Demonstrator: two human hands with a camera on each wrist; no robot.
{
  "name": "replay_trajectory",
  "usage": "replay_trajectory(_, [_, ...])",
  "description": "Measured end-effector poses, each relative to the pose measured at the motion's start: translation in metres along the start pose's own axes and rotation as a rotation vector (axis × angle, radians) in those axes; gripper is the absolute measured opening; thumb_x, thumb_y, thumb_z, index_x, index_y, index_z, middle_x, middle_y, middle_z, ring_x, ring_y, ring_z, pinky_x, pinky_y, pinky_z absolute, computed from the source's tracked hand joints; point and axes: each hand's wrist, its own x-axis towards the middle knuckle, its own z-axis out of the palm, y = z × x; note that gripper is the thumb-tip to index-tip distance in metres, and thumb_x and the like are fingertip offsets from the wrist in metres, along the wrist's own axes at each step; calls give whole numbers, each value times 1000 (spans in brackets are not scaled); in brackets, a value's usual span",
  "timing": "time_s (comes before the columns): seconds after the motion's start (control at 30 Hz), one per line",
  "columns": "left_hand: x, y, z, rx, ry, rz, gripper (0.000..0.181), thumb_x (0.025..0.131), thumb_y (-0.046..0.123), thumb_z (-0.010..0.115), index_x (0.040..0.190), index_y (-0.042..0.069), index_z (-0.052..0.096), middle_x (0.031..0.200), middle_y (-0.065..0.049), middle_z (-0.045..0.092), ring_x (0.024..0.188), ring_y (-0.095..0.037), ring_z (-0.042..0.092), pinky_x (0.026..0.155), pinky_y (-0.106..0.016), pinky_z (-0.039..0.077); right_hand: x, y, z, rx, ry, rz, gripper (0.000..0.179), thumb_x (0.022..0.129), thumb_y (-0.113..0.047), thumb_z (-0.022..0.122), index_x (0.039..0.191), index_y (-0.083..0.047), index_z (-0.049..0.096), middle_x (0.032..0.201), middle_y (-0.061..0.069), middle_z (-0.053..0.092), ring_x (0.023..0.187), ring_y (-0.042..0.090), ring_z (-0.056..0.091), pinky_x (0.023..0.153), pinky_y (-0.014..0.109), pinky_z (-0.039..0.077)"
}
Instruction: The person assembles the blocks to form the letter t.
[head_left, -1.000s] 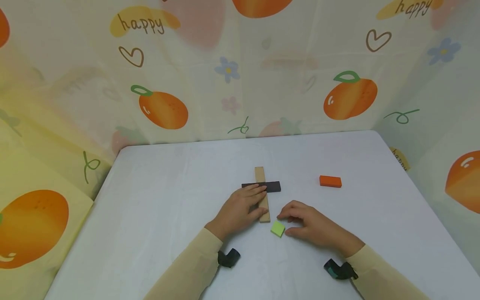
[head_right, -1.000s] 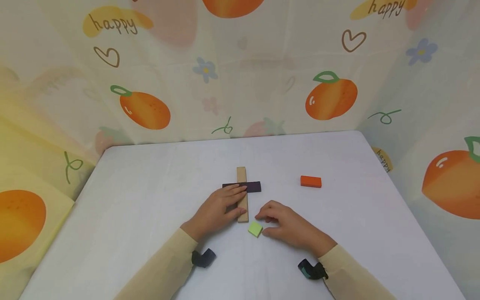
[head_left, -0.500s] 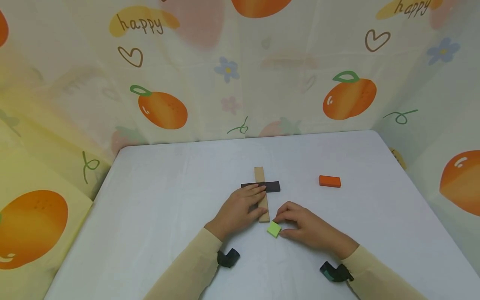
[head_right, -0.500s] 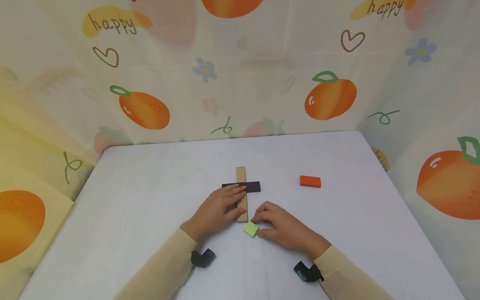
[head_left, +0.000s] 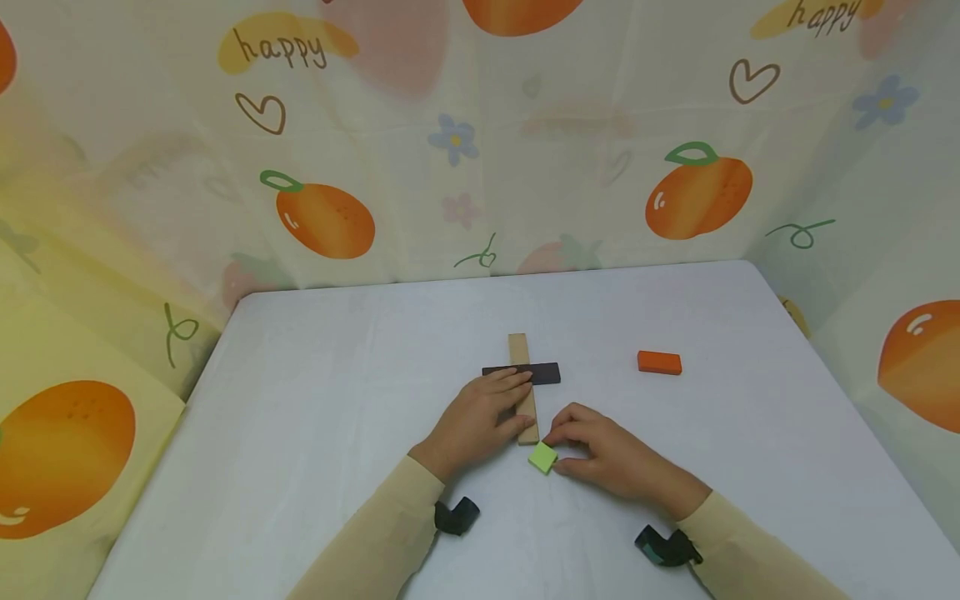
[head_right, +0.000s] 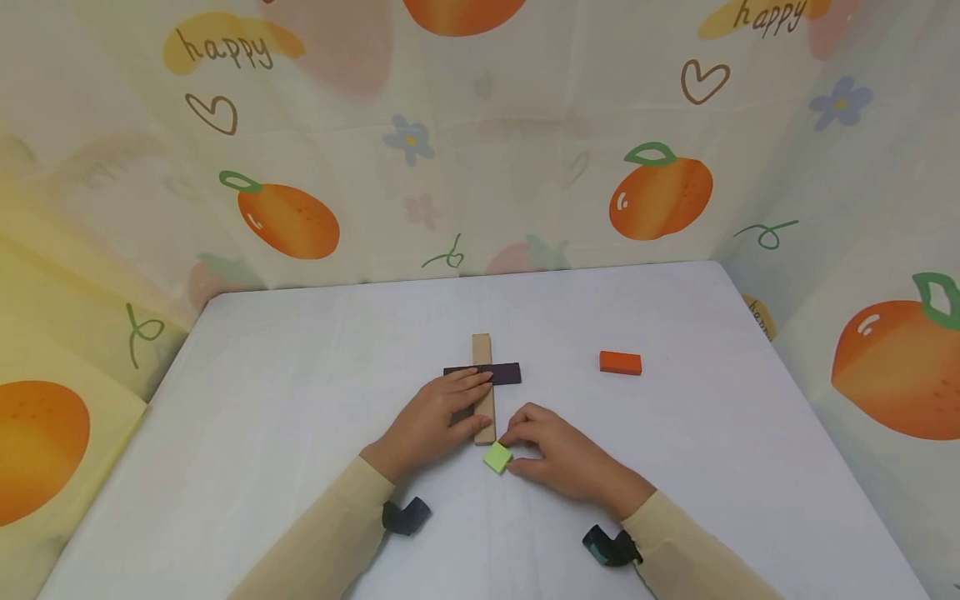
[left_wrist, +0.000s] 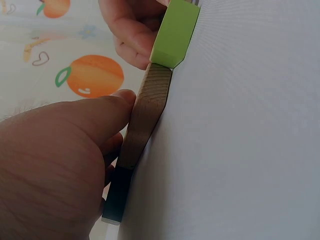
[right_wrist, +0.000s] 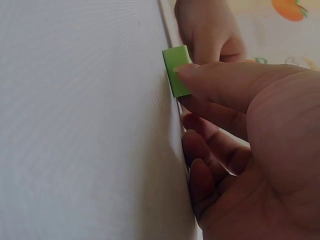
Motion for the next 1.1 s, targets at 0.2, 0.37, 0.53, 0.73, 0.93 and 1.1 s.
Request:
replay_trajectory(0.2, [0, 0, 0, 5, 3, 4, 56, 106, 36, 76, 148, 1, 67, 157, -9, 59, 150, -28, 48, 125, -45, 36, 1, 0, 1, -1, 5, -15, 22, 100, -10, 83, 121, -12, 79, 123, -8, 61, 115, 15, 60, 101, 39, 55])
replay_trajectory(0.37, [0, 0, 0, 2, -11, -5, 56, 106, 37, 75, 149, 1, 66, 158, -8, 58, 151, -27, 47, 125, -45, 35, 1, 1, 2, -5, 5, -14, 22, 100, -11, 83, 121, -13, 80, 122, -8, 61, 115, 15, 60, 101, 39, 55])
replay_trajectory(0.53, [1, 0, 0, -4, -17, -9, 56, 107, 37, 74, 149, 1, 65, 159, -7, 57, 151, -26, 47, 126, -43, 35, 3, 2, 3, 2, 0, 0, 23, 99, -11, 83, 121, -14, 80, 122, -9, 60, 115, 13, 60, 102, 39, 55])
replay_trajectory(0.73, [0, -1, 0, 0, -18, -8, 56, 107, 38, 74, 149, 2, 65, 159, -7, 57, 152, -26, 47, 126, -42, 34, 3, 4, 5, 11, 4, 6, 22, 99, -11, 84, 120, -16, 80, 122, -10, 60, 115, 13, 60, 102, 39, 55])
replay_trajectory(0.93, [0, -1, 0, 1, -18, -4, 56, 107, 37, 74, 149, 1, 66, 158, -7, 58, 151, -27, 47, 126, -43, 35, 3, 3, 5, 11, 15, 7, 22, 98, -13, 85, 120, -16, 80, 121, -10, 60, 115, 13, 60, 101, 38, 55])
replay_trajectory(1.1, [0, -1, 1, 2, -21, -8, 57, 107, 38, 74, 149, 2, 66, 159, -6, 57, 152, -26, 47, 126, -43, 34, 3, 2, 6, 12, 18, 14, 21, 98, -14, 85, 119, -16, 80, 120, -10, 60, 113, 13, 61, 99, 37, 55])
